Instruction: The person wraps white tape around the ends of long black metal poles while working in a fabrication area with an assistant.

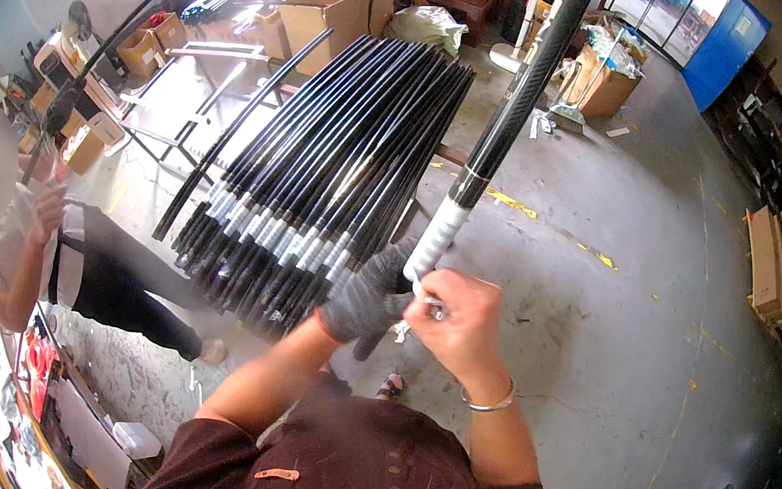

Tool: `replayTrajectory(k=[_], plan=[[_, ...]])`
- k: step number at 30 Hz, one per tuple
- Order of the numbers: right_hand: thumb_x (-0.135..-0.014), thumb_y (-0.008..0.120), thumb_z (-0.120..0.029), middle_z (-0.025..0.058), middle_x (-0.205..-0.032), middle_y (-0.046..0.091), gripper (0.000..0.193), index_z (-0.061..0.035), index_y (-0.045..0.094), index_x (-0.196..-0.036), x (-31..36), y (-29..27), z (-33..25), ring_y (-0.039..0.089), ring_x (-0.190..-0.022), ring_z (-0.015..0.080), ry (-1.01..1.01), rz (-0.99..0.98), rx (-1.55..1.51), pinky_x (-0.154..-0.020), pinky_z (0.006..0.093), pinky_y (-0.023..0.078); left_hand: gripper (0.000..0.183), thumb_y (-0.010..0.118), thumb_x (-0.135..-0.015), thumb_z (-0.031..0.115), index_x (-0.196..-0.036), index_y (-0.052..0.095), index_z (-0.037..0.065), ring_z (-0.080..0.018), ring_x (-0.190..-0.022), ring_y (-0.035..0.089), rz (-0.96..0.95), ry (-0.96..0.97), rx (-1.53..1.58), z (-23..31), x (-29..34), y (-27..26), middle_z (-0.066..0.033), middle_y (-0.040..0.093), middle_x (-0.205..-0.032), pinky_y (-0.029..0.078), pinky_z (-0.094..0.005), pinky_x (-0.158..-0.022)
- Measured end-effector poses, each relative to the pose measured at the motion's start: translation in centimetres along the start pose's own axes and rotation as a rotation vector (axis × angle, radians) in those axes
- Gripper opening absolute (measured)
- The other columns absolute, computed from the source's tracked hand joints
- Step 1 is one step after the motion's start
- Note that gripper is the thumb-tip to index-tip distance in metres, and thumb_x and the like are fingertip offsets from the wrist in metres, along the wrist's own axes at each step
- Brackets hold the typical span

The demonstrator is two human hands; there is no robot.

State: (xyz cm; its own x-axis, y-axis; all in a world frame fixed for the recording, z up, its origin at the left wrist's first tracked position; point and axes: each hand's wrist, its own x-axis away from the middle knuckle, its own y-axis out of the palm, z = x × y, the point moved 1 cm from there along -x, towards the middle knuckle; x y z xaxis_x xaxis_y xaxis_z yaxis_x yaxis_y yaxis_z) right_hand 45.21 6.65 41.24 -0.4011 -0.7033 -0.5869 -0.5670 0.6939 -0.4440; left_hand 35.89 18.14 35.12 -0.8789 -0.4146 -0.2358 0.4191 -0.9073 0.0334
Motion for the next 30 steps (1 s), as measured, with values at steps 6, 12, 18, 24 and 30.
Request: replayTrajectory(k=[6,12,18,24,30], plan=[[-0.076,0.063,-0.003,-0.0056,-0.067,0.047,0.009,-0.0015,0.057,-0.083,3.0,-2.9,3.5,0.041,-0.058,0.0033,0.425,-0.074,-0.332,-0.051,0.0198,0.034,0.078,0.072,-0.075,0.013,-0.141,0.032,0.005,-0.0132,-0.058,0.051,-0.358,-0.386,0.731,3.7,-0.1,-0.1,-0.0051,0.054,-0.075,0.043,-0.0258,-0.052],[-0.081,0.072,-0.028,-0.0061,-0.073,0.047,0.036,-0.0019,0.058,-0.102,1.9,-3.3,3.2,0.038,-0.064,0.0022,0.478,-0.206,-0.599,-0.056,0.0189,0.034,0.07,0.069,-0.077,0.012,-0.139,0.036,0.006,-0.0132,-0.051,0.048,-0.317,-0.388,0.719,3.6,-0.5,0.4,-0.0035,0.051,-0.066,0.04,-0.0262,-0.046],[-0.084,0.067,-0.008,-0.0046,-0.071,0.051,0.008,-0.0022,0.063,-0.082,0.0,-1.3,1.0,0.047,-0.069,0.004,0.326,-0.253,-0.351,-0.061,0.0209,0.04,0.068,0.073,-0.072,0.014,-0.131,0.042,0.0,-0.0126,-0.049,0.047,-0.275,-0.392,0.721,3.4,0.9,-0.5,-0.003,0.051,-0.065,0.038,-0.0263,-0.044],[-0.084,0.063,-0.018,0.0146,-0.085,0.066,0.021,0.0016,0.063,-0.093,6.3,-8.9,23.0,0.059,-0.079,0.0219,0.779,0.007,0.509,-0.075,0.0325,0.047,0.077,0.076,-0.071,0.014,-0.137,0.035,0.009,-0.0138,-0.044,0.045,-0.27,-0.278,0.96,2.3,0.9,-3.8,-0.0047,0.051,-0.065,0.033,-0.0262,-0.038],[-0.079,0.066,-0.018,0.0218,-0.086,0.065,0.019,0.0007,0.062,-0.08,28.1,-24.6,30.2,0.062,-0.083,0.0415,1.162,0.306,1.063,-0.07,0.0484,0.048,0.079,0.076,-0.073,0.018,-0.14,0.035,0.007,-0.0131,-0.048,0.049,-0.103,-0.457,0.698,-0.1,4.2,-8.1,-0.0083,0.058,-0.073,0.038,-0.0247,-0.042]])
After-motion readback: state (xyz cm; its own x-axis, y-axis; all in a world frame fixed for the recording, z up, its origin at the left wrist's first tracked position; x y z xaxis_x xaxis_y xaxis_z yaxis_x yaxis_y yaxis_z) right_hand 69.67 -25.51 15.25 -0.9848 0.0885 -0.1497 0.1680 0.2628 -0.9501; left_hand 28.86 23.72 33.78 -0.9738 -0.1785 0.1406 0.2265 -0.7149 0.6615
